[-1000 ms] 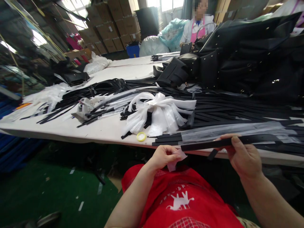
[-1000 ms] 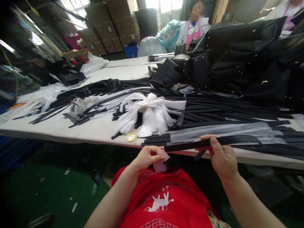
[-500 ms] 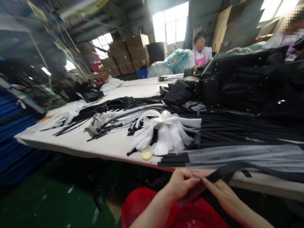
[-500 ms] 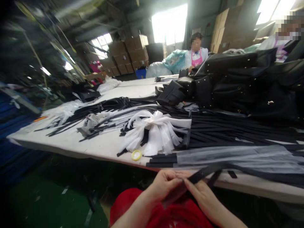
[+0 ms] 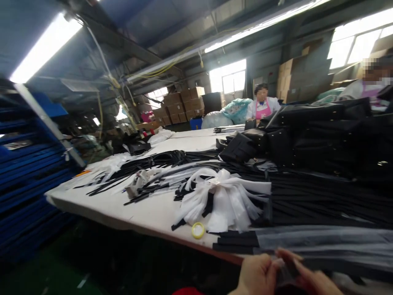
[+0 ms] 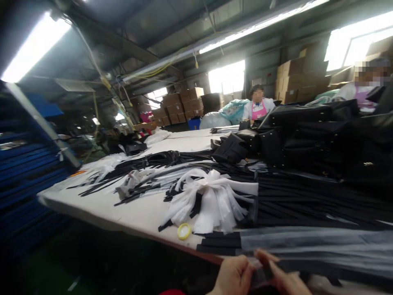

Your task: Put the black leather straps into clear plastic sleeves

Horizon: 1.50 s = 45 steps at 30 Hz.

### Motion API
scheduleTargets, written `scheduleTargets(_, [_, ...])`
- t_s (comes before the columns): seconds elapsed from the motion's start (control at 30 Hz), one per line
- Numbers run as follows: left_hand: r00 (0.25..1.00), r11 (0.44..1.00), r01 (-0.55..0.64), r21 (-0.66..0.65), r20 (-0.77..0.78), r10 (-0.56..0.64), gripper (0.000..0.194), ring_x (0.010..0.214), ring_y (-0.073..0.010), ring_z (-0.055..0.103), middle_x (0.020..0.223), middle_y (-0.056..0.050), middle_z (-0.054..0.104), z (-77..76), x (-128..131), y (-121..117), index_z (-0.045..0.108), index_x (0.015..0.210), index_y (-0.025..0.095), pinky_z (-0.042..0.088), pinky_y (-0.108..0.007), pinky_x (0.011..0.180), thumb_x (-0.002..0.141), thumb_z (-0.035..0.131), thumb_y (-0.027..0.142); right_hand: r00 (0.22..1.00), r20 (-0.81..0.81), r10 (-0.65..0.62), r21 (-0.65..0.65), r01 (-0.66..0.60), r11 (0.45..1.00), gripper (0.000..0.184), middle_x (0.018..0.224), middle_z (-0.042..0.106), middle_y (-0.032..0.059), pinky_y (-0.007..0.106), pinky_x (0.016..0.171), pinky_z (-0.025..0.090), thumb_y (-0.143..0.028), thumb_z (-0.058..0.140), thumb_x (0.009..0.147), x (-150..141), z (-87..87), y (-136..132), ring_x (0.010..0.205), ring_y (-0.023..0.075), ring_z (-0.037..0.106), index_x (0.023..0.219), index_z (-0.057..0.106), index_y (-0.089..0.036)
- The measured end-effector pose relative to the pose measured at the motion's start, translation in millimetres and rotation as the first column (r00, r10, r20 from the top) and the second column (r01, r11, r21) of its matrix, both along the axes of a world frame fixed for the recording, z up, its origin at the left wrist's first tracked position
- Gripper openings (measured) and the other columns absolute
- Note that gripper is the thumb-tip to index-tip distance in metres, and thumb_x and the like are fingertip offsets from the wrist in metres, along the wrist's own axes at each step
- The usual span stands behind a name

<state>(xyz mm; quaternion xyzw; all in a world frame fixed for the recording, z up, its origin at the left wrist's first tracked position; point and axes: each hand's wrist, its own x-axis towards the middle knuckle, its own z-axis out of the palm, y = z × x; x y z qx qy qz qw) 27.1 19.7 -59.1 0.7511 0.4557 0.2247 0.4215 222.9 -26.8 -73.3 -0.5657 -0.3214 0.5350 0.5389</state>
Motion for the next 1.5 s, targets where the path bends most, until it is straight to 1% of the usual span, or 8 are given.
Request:
scheduleTargets(0.1, [0.996, 0.996, -0.010, 0.086, -0.091, 0.018, 0.046, 0.059, -0.0159, 0.049, 0.060, -0.002, 0.055, 1.9, -6, 0, 0.054, 0.061, 0.020, 0.036, -0.027, 0.058, 0.095, 0.038, 0.047, 0.965, -0.116, -0.236, 0.029, 0.241, 0.970, 0.050, 0.118, 0.071, 0.0070, 0.049, 0.108, 0.046, -0.065, 0.067, 0.071, -5, 24.0, -5, 0.127, 0.0333, 0.054, 0.099, 0.077, -0.026])
scheduleTargets(0.27, [0.993, 0.991, 0.097, 0.089, 0.065, -0.103, 0.044, 0.066, -0.0151, 0.055, 0.071, -0.001, 0.062, 2.5, -2, 3, 0.058, 0.073, 0.020, 0.039, -0.025, 0.064, 0.100, 0.033, 0.044, 0.954, -0.296, 0.035, -0.017, -0.042, 0.999, 0.056, 0.112, 0.072, 0.0106, 0.050, 0.107, 0.043, -0.064, 0.075, 0.068, -33, 32.6, -11, 0.116, 0.0320, 0.062, 0.101, 0.077, -0.019])
scheduleTargets(0.43, [0.998, 0.990, 0.061, 0.124, -0.037, -0.056, 0.047, 0.058, -0.0143, 0.050, 0.059, 0.000, 0.054, 1.7, -2, 2, 0.047, 0.061, 0.020, 0.035, -0.024, 0.058, 0.098, 0.036, 0.046, 0.905, -0.358, -0.230, -0.006, 0.244, 0.970, 0.054, 0.113, 0.072, 0.0094, 0.047, 0.105, 0.044, -0.062, 0.078, 0.065, -26, 22.0, -9, 0.120, 0.0312, 0.059, 0.099, 0.076, -0.021])
scheduleTargets(0.6, [0.994, 0.993, 0.095, 0.073, 0.047, -0.098, 0.046, 0.064, -0.0154, 0.056, 0.069, -0.002, 0.063, 0.6, 5, 1, 0.055, 0.069, 0.020, 0.038, -0.024, 0.061, 0.099, 0.033, 0.047, 0.920, -0.391, 0.021, 0.012, -0.017, 1.000, 0.051, 0.116, 0.071, 0.0092, 0.044, 0.103, 0.045, -0.056, 0.075, 0.074, -33, 16.2, -14, 0.115, 0.0285, 0.061, 0.110, 0.074, -0.020])
scheduleTargets(0.7, [0.998, 0.991, 0.066, 0.118, -0.020, -0.065, 0.047, 0.060, -0.0151, 0.053, 0.063, -0.001, 0.059, -2.2, 6, -1, 0.051, 0.064, 0.020, 0.036, -0.024, 0.059, 0.098, 0.035, 0.048, 0.896, -0.424, -0.133, 0.000, 0.147, 0.989, 0.050, 0.112, 0.072, 0.0073, 0.042, 0.099, 0.048, -0.057, 0.077, 0.071, -24, 18.5, -14, 0.110, 0.0270, 0.063, 0.107, 0.075, -0.023])
scheduleTargets(0.77, [0.997, 0.991, 0.055, 0.125, -0.052, -0.049, 0.048, 0.057, -0.0147, 0.050, 0.058, 0.000, 0.054, -3.2, 7, -1, 0.048, 0.060, 0.020, 0.034, -0.025, 0.058, 0.098, 0.036, 0.048, 0.894, -0.389, -0.222, 0.005, 0.243, 0.970, 0.051, 0.111, 0.072, 0.0067, 0.042, 0.097, 0.049, -0.061, 0.076, 0.069, -19, 20.8, -13, 0.111, 0.0277, 0.062, 0.104, 0.075, -0.024])
scheduleTargets(1.33, [0.999, 0.996, -0.002, 0.090, 0.052, -0.003, 0.042, 0.057, -0.0128, 0.046, 0.059, 0.001, 0.052, 15.0, 13, 1, 0.046, 0.061, 0.020, 0.031, -0.025, 0.057, 0.096, 0.039, 0.042, 0.988, -0.142, 0.059, 0.077, -0.049, 0.996, 0.052, 0.115, 0.070, 0.0057, 0.039, 0.092, 0.053, -0.065, 0.061, 0.083, -23, 41.1, -7, 0.107, 0.0250, 0.064, 0.116, 0.071, -0.026])
scheduleTargets(1.5, [0.995, 1.000, -0.002, 0.024, 0.096, 0.000, 0.041, 0.059, -0.0137, 0.053, 0.064, -0.001, 0.061, 19.0, 16, -2, 0.057, 0.068, 0.019, 0.039, -0.024, 0.058, 0.096, 0.040, 0.043, 0.984, 0.146, 0.101, 0.048, -0.109, 0.993, 0.053, 0.064, 0.064, 0.0015, 0.026, 0.055, 0.044, -0.063, 0.069, 0.076, -37, 31.9, -8, 0.057, 0.0136, 0.054, 0.100, 0.074, -0.015])
